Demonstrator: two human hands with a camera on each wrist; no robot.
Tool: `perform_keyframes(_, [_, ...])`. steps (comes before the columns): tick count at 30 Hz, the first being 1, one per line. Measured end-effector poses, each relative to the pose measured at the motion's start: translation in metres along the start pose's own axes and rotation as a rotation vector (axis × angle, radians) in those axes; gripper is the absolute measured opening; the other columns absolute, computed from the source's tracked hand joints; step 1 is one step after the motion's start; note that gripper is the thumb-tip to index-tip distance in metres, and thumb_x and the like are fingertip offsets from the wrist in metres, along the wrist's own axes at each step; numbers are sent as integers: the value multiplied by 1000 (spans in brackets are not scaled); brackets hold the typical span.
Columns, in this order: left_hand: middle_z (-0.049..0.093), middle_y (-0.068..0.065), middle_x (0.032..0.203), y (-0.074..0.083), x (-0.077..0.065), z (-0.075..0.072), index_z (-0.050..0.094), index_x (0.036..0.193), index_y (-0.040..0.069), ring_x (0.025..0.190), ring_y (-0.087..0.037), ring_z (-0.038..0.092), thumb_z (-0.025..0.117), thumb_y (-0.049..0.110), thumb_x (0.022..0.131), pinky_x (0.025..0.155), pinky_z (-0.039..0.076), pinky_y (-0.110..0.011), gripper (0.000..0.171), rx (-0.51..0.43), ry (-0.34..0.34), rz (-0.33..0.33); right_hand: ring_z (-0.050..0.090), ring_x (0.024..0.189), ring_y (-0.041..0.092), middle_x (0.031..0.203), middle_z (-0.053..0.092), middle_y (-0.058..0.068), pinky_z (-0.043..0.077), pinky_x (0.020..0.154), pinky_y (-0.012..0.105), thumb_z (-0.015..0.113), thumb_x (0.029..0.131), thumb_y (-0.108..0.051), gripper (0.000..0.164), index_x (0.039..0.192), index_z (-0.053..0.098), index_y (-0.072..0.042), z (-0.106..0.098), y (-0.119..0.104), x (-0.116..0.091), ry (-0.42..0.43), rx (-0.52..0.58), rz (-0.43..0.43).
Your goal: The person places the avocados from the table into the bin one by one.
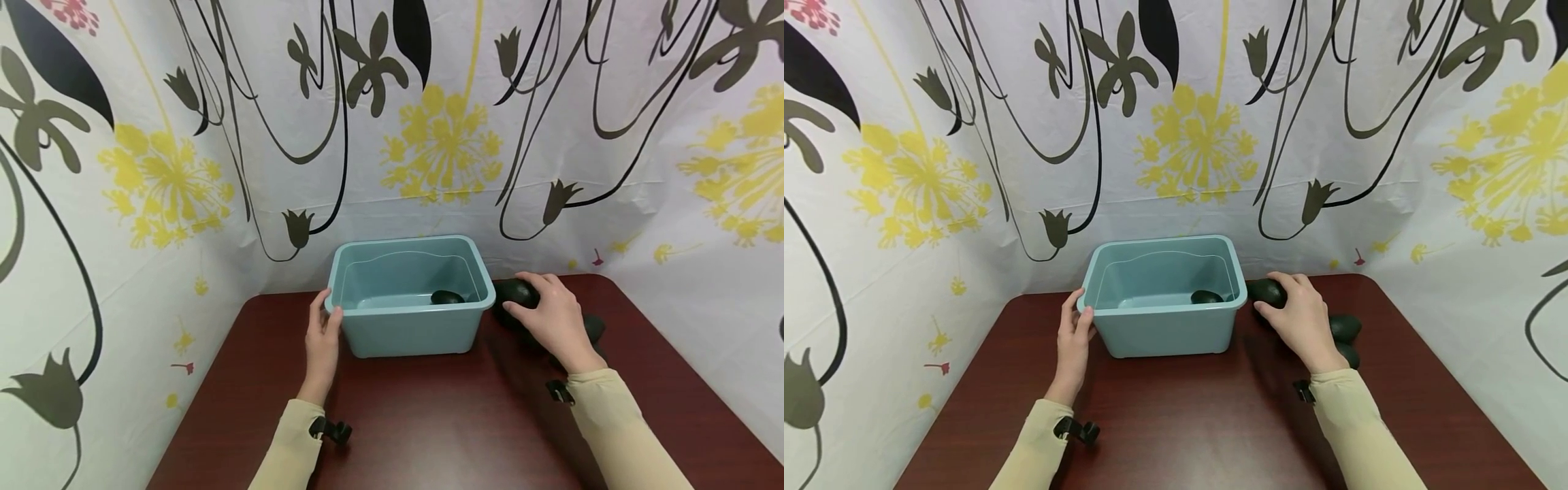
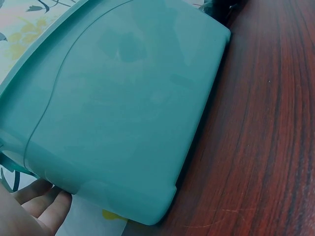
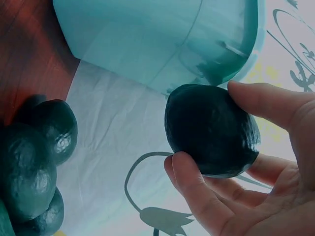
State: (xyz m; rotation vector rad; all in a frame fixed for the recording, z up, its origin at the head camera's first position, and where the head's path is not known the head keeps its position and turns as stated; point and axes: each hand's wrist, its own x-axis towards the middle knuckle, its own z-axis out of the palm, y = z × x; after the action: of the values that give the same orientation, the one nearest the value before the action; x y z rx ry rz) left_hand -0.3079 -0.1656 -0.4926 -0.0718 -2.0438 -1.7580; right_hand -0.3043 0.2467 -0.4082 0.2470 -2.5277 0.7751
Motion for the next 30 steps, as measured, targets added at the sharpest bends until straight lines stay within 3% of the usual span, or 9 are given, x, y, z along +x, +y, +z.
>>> perform_keyframes(18, [47, 2, 147, 2, 1, -1, 40, 147, 48, 128, -20, 51, 56, 55, 99, 99, 45, -56, 51, 3, -15, 4, 57, 106, 43, 124, 57, 18, 44, 83, 64, 82, 84, -27, 57, 136, 62, -11, -14, -10, -3, 90, 22, -24])
perform_keyframes(30, [48, 1, 147, 4, -1, 0, 41, 147, 48, 129, -18, 50, 56, 54, 100, 101, 44, -54, 50, -11, -20, -1, 59, 93, 37, 121, 57, 16, 47, 75, 56, 82, 85, -27, 57, 136, 62, -14, -19, -13, -5, 138, 32, -66])
